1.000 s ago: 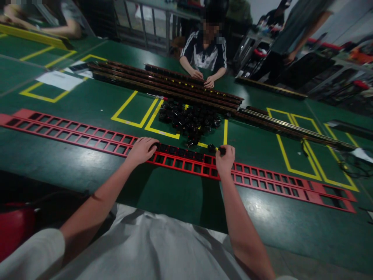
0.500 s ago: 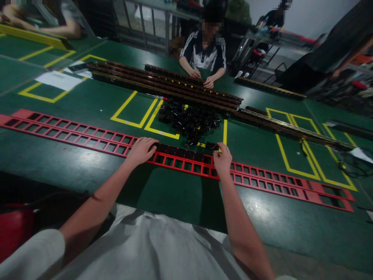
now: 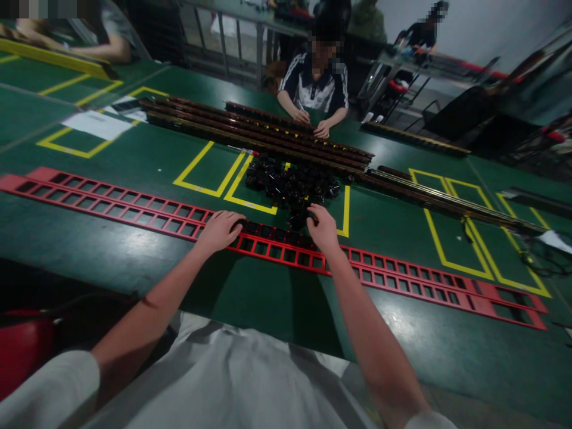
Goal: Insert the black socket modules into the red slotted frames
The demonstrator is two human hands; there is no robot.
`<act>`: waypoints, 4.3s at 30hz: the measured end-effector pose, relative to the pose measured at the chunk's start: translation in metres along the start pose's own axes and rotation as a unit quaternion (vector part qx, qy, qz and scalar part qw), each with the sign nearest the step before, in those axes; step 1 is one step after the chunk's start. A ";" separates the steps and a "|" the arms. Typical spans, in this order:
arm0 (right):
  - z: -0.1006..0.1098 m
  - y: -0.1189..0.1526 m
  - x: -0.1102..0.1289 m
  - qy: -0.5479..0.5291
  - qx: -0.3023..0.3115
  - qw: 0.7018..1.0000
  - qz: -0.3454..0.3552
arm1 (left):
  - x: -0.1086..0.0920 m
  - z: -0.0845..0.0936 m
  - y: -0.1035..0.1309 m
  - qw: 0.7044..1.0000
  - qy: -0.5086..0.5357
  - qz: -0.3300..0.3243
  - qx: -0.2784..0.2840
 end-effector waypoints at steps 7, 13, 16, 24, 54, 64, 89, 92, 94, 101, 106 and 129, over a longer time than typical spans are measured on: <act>-0.073 -0.064 0.046 0.119 0.174 0.977 0.017 | 0.002 -0.002 0.000 1.000 0.000 0.007 -0.005; -0.083 -0.064 0.057 0.218 0.202 0.955 0.019 | 0.000 0.000 0.000 1.000 0.005 0.006 -0.007; -0.080 -0.058 0.060 0.232 0.202 0.951 0.023 | -0.002 0.002 0.000 1.000 0.008 0.001 -0.012; -0.088 -0.056 0.071 0.226 0.189 0.955 0.019 | -0.001 0.000 -0.001 1.000 0.011 0.000 -0.015; 0.051 0.069 -0.039 -0.048 -0.030 0.988 -0.143 | 0.002 -0.001 0.001 1.000 0.007 0.012 -0.001; 0.044 0.074 -0.018 0.009 0.015 0.992 -0.125 | 0.003 -0.001 0.001 1.000 0.014 0.022 0.010; 0.039 0.067 -0.010 0.030 0.026 0.997 -0.061 | 0.001 -0.001 0.001 1.000 0.003 0.011 0.002; 0.037 0.067 -0.014 0.028 0.036 0.997 -0.066 | 0.002 -0.001 0.001 1.000 0.006 0.012 0.004; 0.036 0.067 -0.015 0.026 0.036 0.997 -0.068 | 0.002 -0.001 0.001 1.000 0.005 0.009 0.004; 0.040 0.067 -0.013 0.020 0.013 0.998 -0.056 | 0.003 -0.001 0.001 1.000 0.012 0.011 0.001; 0.045 0.067 -0.007 0.012 -0.017 0.999 -0.038 | 0.002 -0.001 0.001 1.000 -0.001 0.009 0.001; 0.032 0.068 -0.003 -0.001 0.050 0.999 -0.016 | 0.003 -0.002 0.001 1.000 0.004 0.000 -0.006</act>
Point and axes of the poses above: each hand's wrist, its own y-axis away from the middle knuckle, its own z-axis out of the back of the hand, x = y × z, the point moved 9 cm from there along -y, towards the middle knuckle, and after that the axes turned 6 degrees about z, right-handed, at the moved point
